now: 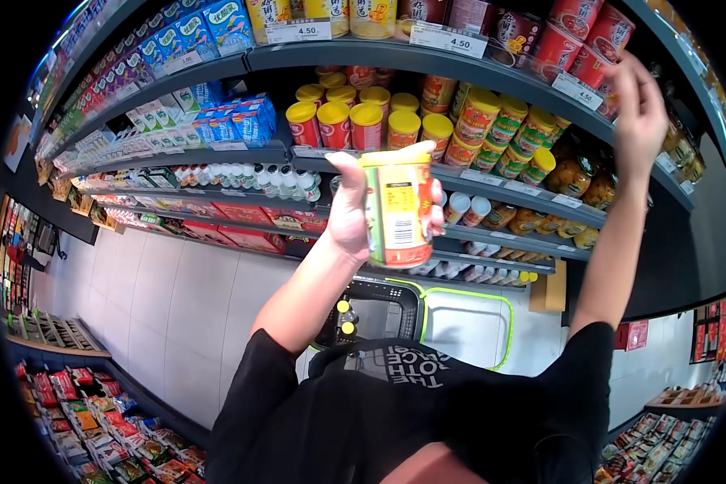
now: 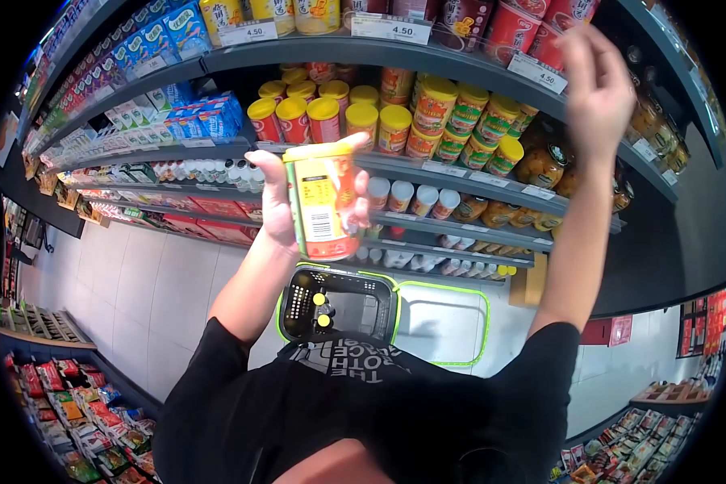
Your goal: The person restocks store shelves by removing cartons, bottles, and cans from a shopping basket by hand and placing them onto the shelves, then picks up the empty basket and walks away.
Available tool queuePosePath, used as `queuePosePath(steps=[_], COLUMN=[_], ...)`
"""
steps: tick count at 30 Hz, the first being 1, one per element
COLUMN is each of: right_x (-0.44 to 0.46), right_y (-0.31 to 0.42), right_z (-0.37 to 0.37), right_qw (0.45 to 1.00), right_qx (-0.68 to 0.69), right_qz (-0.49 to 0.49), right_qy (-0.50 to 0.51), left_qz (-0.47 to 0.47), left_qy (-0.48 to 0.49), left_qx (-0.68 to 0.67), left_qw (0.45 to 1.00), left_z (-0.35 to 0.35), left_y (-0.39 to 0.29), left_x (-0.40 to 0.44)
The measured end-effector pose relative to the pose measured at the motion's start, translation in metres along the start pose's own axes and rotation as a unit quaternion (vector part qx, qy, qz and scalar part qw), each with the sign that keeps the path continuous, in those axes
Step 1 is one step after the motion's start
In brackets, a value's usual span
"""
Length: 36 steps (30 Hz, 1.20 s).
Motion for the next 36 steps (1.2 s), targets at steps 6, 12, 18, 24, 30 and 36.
queuePosePath(steps=[6,12,18,24,30,36], right_x=[-0.131,-0.158,-0.173,-0.178,-0.196,-0.200], right_y=[0.051,0.036,0.020,0.032,0.024,0.022], right_z=[-0.133,-0.180,-0.197,-0.191,-0.175,-0.147], right_qw=[0.913,0.804,0.777,0.899,0.829,0.834], right_qx=[0.117,0.403,0.457,0.259,0.439,0.396], right_qz=[-0.251,-0.358,-0.395,-0.304,-0.320,-0.364], right_qy=[0.301,0.251,0.178,0.178,0.132,0.123], left_qz=[0.057,0.031,0.124,-0.167,0.065,0.050], left_qy=[-0.205,-0.077,-0.035,-0.156,-0.117,-0.098], left_qx=[0.226,0.274,0.300,0.809,0.389,0.448], left_qw=[0.951,0.958,0.945,0.541,0.912,0.887], left_z=[0.017,0.020,0.032,0.021,0.030,0.026], left_y=[-0.003,-0.015,-0.022,-0.053,-0.015,0.008], left_x=[0.014,-0.009,-0.048,-0.053,-0.049,-0.040])
Point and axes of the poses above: each hand's wrist, its own x-axis towards the middle knuckle, its own z-axis out of the back of the hand, y = z × x, the point moved 6 cm from there along x, towards the middle knuckle, and after that the axes turned 14 degrees about x, right-handed, at the moved point
